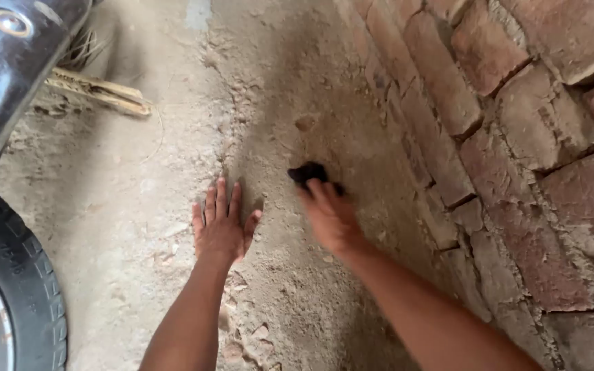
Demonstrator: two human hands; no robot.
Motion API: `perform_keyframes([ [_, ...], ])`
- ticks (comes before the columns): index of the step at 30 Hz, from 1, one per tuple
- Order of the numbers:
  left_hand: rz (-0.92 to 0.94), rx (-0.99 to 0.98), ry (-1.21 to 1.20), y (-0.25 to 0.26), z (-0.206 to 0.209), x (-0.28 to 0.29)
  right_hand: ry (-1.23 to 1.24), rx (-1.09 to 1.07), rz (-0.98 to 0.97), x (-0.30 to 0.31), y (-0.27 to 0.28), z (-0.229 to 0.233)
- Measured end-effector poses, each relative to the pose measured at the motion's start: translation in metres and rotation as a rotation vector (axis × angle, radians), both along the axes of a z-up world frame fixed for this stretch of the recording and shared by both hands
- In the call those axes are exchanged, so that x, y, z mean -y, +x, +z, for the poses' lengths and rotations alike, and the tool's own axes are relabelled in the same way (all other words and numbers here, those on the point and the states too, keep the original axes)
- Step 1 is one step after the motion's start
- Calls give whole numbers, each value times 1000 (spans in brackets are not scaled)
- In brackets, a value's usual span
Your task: The recorder uses a black cloth to wipe dust or debris from a dirt or concrete floor next to a motorcycle and a brick wall.
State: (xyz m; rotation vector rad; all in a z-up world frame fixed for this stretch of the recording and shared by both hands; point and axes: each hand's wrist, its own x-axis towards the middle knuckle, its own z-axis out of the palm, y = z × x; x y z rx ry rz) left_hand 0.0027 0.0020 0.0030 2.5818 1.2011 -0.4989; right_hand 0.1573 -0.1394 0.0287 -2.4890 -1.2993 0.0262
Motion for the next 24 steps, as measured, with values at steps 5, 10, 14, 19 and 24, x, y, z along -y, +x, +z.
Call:
perform_keyframes([
  [5, -22, -51, -20, -1, -7, 0, -253, -90, -240, 71, 67, -2],
  [10, -27, -22, -16, -2, -8, 0, -286, 167, -271, 75, 79, -22],
  [14, -20, -23, -17, -2, -7, -2, -169, -196, -221, 18, 17, -29],
  [19, -12, -49, -29, -1, -6, -3, -131, 72, 325, -20, -18, -31],
  [24, -21, -38, -43, -2, -2, -3, -229, -537, -175, 11, 19, 39],
])
